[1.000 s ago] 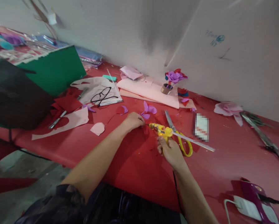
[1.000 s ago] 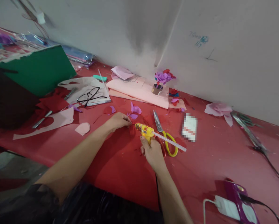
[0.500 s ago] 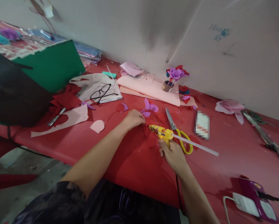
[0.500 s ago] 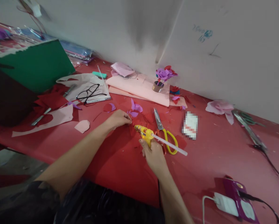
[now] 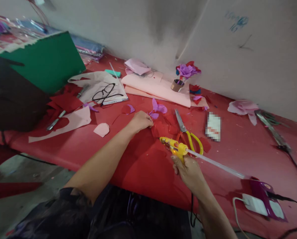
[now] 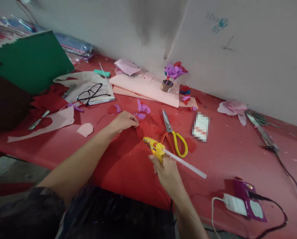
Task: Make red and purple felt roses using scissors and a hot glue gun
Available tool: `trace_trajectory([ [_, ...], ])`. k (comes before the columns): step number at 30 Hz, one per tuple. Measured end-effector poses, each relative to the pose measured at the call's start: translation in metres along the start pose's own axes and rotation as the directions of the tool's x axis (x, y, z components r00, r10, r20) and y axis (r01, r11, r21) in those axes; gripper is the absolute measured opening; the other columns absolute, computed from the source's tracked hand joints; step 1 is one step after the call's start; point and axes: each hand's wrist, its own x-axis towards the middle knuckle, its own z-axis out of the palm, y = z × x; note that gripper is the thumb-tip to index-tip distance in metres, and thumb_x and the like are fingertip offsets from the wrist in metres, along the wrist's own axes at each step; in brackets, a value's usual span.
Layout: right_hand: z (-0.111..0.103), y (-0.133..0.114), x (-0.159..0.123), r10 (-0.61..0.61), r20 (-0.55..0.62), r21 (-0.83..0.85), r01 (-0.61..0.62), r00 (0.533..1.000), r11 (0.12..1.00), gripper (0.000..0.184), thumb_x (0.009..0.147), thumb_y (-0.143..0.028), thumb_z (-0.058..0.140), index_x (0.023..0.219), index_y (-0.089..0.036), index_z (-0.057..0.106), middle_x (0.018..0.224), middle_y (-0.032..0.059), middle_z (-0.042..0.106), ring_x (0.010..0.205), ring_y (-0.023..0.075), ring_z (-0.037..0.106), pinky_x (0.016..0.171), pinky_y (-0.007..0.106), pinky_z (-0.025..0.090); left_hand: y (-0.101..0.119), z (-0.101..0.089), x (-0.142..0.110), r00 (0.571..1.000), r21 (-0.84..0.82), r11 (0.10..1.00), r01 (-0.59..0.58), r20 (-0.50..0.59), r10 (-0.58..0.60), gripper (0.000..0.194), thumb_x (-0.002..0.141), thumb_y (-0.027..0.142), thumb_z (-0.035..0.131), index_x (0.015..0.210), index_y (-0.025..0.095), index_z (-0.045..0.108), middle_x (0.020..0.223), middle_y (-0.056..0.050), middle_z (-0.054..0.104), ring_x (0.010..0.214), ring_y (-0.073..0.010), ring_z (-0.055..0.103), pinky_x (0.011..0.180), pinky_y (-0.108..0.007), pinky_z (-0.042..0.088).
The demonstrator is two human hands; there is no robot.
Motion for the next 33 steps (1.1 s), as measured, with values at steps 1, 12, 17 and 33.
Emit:
trace_trajectory([
  [1,-0.001,0.001,-0.002,0.001,0.002,-0.009,-0.001,1.000,1.000,0.044,0.087,-0.058,0.039,0.060,-0.024,0.045,0.045,-0.0015,0.051,0.042,0.0155,0.048,0.049,0.029,0.035,0.001,0.000,0.000,1.000,0.003,1.000,0.006,-0.001,-0.006,0.008,0.059,0.011,0.064,0.060,0.012,0.072,0.057,-0.005,0.066,0.059,-0.0144,0.061,0.059,-0.025,0.048],
  [12,-0.007,0.014,-0.033,0.113,0.076,-0.108,-0.104,0.991,0.989,0.053,0.086,-0.065,0.033,0.053,-0.024,0.044,0.048,0.0003,0.052,0.047,0.0167,0.050,0.053,0.029,0.036,-0.004,0.002,0.003,1.000,-0.071,0.997,0.003,-0.014,-0.004,0.007,0.058,0.010,0.064,0.053,0.013,0.067,0.050,-0.002,0.062,0.054,-0.0126,0.058,0.059,-0.025,0.047],
  [17,-0.009,0.012,-0.048,0.161,0.063,-0.138,-0.151,0.985,0.979,0.048,0.085,-0.061,0.035,0.053,-0.025,0.042,0.049,-0.0005,0.050,0.048,0.0162,0.049,0.052,0.029,0.036,-0.003,0.002,0.002,1.000,-0.099,0.995,0.009,-0.008,-0.010,0.007,0.057,0.009,0.064,0.052,0.014,0.067,0.049,-0.001,0.061,0.053,-0.0119,0.056,0.058,-0.025,0.044],
  [33,-0.091,0.071,-0.021,0.300,-0.701,-0.205,-0.585,0.648,0.785,0.049,0.086,-0.039,0.040,0.120,-0.004,0.048,0.118,0.0271,0.050,0.106,0.0362,0.056,0.086,0.043,0.044,0.003,-0.012,0.001,0.999,-0.459,0.887,0.049,0.005,-0.052,0.018,0.055,0.024,0.073,0.067,0.014,0.065,0.047,0.006,0.047,0.038,-0.0031,0.024,0.042,-0.021,0.013],
])
